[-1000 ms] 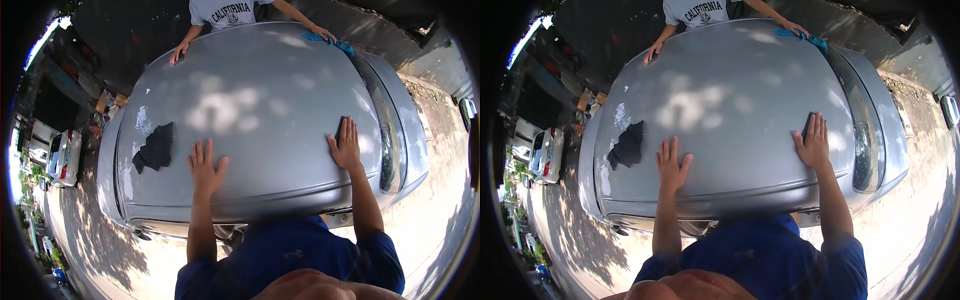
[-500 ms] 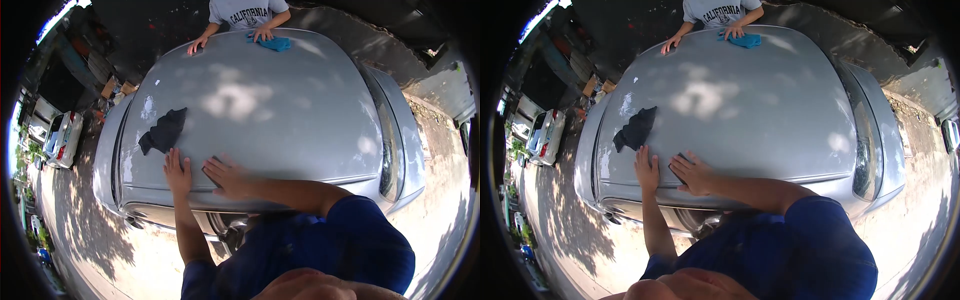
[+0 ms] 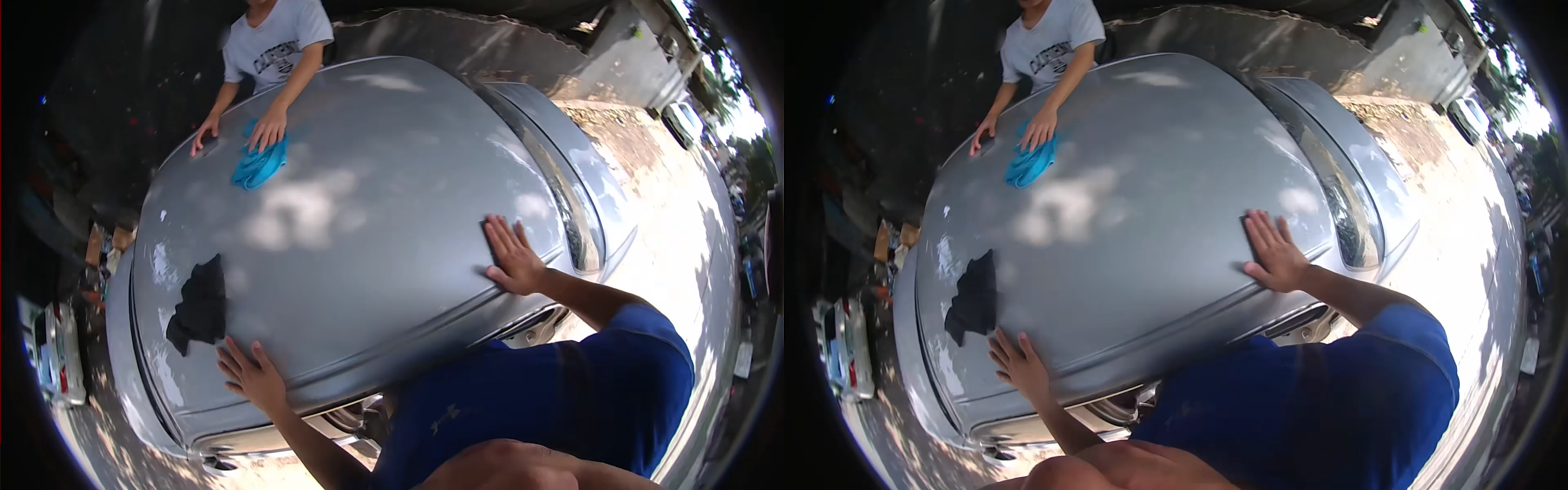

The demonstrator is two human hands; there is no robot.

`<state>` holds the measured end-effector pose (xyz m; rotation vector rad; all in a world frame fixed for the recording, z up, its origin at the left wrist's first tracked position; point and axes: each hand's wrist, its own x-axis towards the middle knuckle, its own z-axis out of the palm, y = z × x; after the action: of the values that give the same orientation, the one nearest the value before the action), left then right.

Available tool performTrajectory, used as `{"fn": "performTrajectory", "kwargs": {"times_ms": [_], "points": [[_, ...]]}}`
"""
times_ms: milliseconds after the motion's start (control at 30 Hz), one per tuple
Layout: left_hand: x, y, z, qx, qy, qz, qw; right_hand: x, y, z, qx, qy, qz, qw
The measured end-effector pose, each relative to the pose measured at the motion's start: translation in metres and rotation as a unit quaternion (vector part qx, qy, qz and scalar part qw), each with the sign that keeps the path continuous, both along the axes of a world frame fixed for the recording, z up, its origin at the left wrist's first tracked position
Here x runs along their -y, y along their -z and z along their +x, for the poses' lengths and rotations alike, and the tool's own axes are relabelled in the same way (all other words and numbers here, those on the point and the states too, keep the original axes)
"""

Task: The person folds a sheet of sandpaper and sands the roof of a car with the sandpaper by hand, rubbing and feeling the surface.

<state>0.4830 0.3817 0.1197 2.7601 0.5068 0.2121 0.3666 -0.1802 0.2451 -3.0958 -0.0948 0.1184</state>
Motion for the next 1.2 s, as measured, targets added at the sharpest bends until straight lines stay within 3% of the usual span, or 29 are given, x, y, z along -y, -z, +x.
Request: {"fn": "performTrajectory", "kwargs": {"times_ms": [100,167,233,333,433,600,700,767,867,967,1033,1100,1200], "points": [[-0.004,0.007,0.003,-0.003,-0.019,-0.004,1.000,-0.120,0.009,0.056,-0.049,-0.221,-0.034,0.973],[-0.008,-0.001,0.003,-0.013,-0.024,0.012,1.000,-0.204,0.039,0.090,0.013,-0.352,0.054,0.934],[0.001,0.000,-0.001,-0.025,-0.053,-0.006,0.998,-0.286,0.057,0.113,0.010,-0.420,0.078,0.904],[-0.011,-0.001,-0.001,-0.020,-0.093,-0.033,0.995,-0.328,0.084,0.113,0.024,-0.481,0.097,0.871],[-0.013,0.004,-0.004,-0.009,-0.081,-0.023,0.996,-0.255,0.055,0.091,0.026,-0.448,0.102,0.888],[-0.005,0.005,-0.003,-0.012,-0.085,-0.024,0.996,-0.073,-0.005,0.041,-0.009,-0.291,-0.082,0.953],[0.000,0.005,0.001,-0.025,-0.098,-0.024,0.995,0.036,-0.013,-0.003,-0.080,-0.091,-0.019,0.992],[0.002,0.004,0.003,-0.026,-0.098,-0.025,0.994,0.093,-0.003,-0.025,-0.020,-0.004,0.001,1.000],[0.000,0.000,0.001,-0.035,-0.097,-0.025,0.994,0.102,0.005,-0.033,-0.002,0.017,0.000,1.000],[0.002,-0.003,0.001,-0.017,-0.099,-0.041,0.994,0.019,-0.005,0.006,-0.069,-0.096,-0.024,0.993],[-0.004,-0.001,0.005,0.013,-0.101,-0.076,0.992,-0.068,-0.003,0.049,-0.109,-0.235,-0.080,0.963],[-0.012,0.002,0.001,0.043,-0.102,-0.129,0.986,-0.169,0.013,0.088,-0.062,-0.401,-0.046,0.913],[-0.015,0.005,-0.002,0.088,-0.117,-0.174,0.974,-0.315,0.064,0.129,0.005,-0.522,0.043,0.852]]}}
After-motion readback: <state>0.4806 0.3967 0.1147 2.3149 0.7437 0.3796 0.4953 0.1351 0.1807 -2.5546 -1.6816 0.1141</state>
